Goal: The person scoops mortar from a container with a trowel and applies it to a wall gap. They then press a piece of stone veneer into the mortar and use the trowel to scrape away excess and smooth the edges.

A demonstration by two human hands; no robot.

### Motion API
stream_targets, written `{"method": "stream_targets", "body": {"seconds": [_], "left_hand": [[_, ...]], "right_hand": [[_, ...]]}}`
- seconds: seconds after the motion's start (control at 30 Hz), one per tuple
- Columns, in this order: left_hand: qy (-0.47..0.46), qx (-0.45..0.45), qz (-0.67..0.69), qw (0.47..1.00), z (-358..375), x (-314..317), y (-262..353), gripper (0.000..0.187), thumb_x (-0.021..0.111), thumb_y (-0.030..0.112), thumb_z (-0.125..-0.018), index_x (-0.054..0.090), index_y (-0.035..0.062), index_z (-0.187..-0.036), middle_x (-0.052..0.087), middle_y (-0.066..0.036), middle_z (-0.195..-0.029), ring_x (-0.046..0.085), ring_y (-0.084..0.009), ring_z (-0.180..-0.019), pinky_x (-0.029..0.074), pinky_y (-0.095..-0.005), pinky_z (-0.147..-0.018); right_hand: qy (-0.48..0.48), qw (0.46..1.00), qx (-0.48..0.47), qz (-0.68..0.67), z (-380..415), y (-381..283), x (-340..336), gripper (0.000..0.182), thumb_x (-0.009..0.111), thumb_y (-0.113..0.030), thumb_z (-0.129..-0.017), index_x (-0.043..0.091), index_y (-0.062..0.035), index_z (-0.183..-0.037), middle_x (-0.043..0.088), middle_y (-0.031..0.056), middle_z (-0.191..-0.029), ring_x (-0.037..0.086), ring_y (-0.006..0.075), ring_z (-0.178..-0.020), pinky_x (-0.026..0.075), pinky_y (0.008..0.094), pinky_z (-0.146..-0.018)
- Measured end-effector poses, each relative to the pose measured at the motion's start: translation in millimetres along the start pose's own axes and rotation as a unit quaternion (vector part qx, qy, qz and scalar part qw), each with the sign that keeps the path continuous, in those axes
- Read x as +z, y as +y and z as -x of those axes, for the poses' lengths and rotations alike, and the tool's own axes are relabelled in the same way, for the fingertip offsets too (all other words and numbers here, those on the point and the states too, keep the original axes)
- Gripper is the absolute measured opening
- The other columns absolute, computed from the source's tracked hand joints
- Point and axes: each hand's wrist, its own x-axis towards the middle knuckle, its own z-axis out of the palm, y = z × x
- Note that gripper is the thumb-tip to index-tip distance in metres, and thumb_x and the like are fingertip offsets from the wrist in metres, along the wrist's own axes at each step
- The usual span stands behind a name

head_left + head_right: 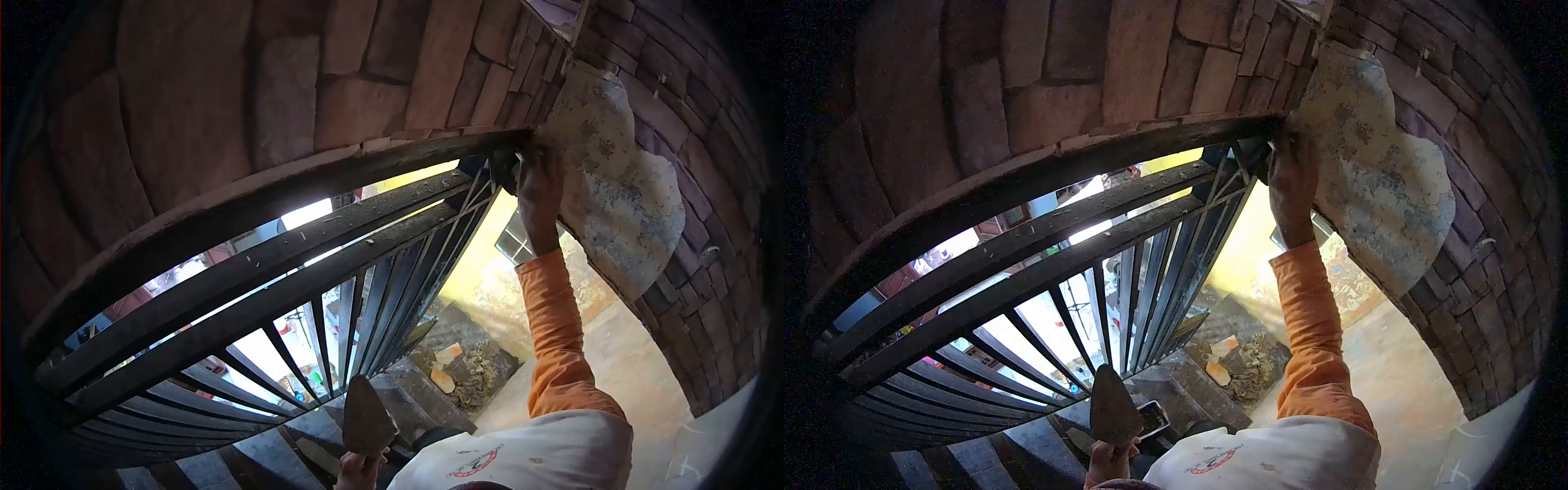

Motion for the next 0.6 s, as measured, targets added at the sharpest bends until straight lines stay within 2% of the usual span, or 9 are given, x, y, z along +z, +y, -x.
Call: {"method": "stream_targets", "body": {"seconds": [0.03,0.07,0.13,0.27,0.33,0.37,0.43,0.53,0.6], "left_hand": [[0.026,-0.124,0.055,0.99,-1,-8,-10,0.057,0.071,0.029,-0.097,0.052,0.0076,-0.146,0.05,-0.011,-0.149,0.049,-0.0234,-0.137,0.038,-0.0427,-0.115],[0.028,-0.123,0.055,0.991,1,-4,-4,0.057,0.071,0.029,-0.097,0.052,0.0076,-0.146,0.05,-0.011,-0.149,0.049,-0.0234,-0.137,0.038,-0.0427,-0.115],[-0.031,0.009,-0.283,0.959,5,8,26,0.053,0.071,0.023,-0.097,0.053,0.0069,-0.145,0.053,-0.011,-0.144,0.052,-0.025,-0.134,0.042,-0.042,-0.112],[-0.028,-0.058,-0.452,0.89,0,11,61,0.048,0.07,0.019,-0.098,0.055,0.0066,-0.142,0.054,-0.012,-0.138,0.057,-0.0266,-0.127,0.048,-0.0401,-0.106],[-0.025,0.242,-0.681,0.691,0,-3,29,0.039,0.073,0.017,-0.096,0.061,0.0062,-0.131,0.058,-0.016,-0.129,0.061,-0.0295,-0.117,0.052,-0.0417,-0.098],[-0.027,0.241,-0.682,0.69,0,-1,22,0.039,0.073,0.017,-0.096,0.061,0.0062,-0.131,0.058,-0.016,-0.129,0.061,-0.0295,-0.117,0.052,-0.0417,-0.098],[0.056,0.059,-0.187,0.979,1,6,9,0.032,0.075,0.016,-0.093,0.066,0.0063,-0.121,0.058,-0.019,-0.125,0.062,-0.0333,-0.109,0.053,-0.0437,-0.094],[-0.026,0.047,-0.504,0.862,-11,5,43,0.029,0.075,0.014,-0.092,0.067,0.0061,-0.119,0.057,-0.018,-0.13,0.062,-0.0338,-0.108,0.053,-0.0443,-0.093],[-0.031,0.09,-0.534,0.84,-7,-9,19,0.033,0.074,0.012,-0.092,0.066,0.0057,-0.123,0.055,-0.018,-0.133,0.061,-0.034,-0.11,0.052,-0.0435,-0.095]], "right_hand": [[0.0,1.0,-0.001,-0.002,-1,-4,0,0.036,0.065,-0.002,-0.093,0.064,0.0006,-0.129,0.062,0.0239,-0.116,0.059,0.0399,-0.095,0.052,0.0485,-0.081],[0.015,0.999,0.009,0.037,-2,-9,-3,0.035,0.065,-0.003,-0.094,0.064,-0.0011,-0.129,0.062,0.0229,-0.117,0.059,0.0403,-0.096,0.052,0.0482,-0.082],[0.03,0.996,0.024,0.077,3,-15,-8,0.034,0.065,-0.004,-0.095,0.065,-0.0027,-0.129,0.063,0.0218,-0.119,0.06,0.0407,-0.097,0.052,0.0479,-0.082],[-0.027,0.985,0.065,0.159,29,-26,-3,0.04,0.064,-0.009,-0.098,0.063,-0.0043,-0.138,0.058,0.0159,-0.138,0.057,0.038,-0.115,0.05,0.0481,-0.093],[-0.016,0.979,0.059,0.196,41,-32,4,0.044,0.064,-0.01,-0.098,0.061,-0.0041,-0.141,0.055,0.0135,-0.145,0.055,0.0364,-0.122,0.049,0.0481,-0.097],[-0.019,0.98,0.042,0.194,46,-35,4,0.046,0.063,-0.01,-0.097,0.059,-0.0041,-0.143,0.051,0.012,-0.15,0.052,0.0354,-0.127,0.047,0.049,-0.101],[-0.021,0.98,0.028,0.194,49,-38,4,0.049,0.063,-0.009,-0.097,0.058,-0.0041,-0.146,0.048,0.0105,-0.155,0.049,0.0345,-0.131,0.045,0.0499,-0.105],[-0.037,0.969,-0.002,0.244,48,-34,1,0.049,0.065,-0.015,-0.093,0.063,-0.0116,-0.142,0.054,0.0078,-0.152,0.053,0.0313,-0.128,0.043,0.0483,-0.106],[-0.024,0.976,-0.015,0.218,46,-16,2,0.047,0.067,-0.012,-0.093,0.064,-0.0114,-0.14,0.056,0.008,-0.148,0.055,0.0312,-0.124,0.045,0.0472,-0.102]]}}
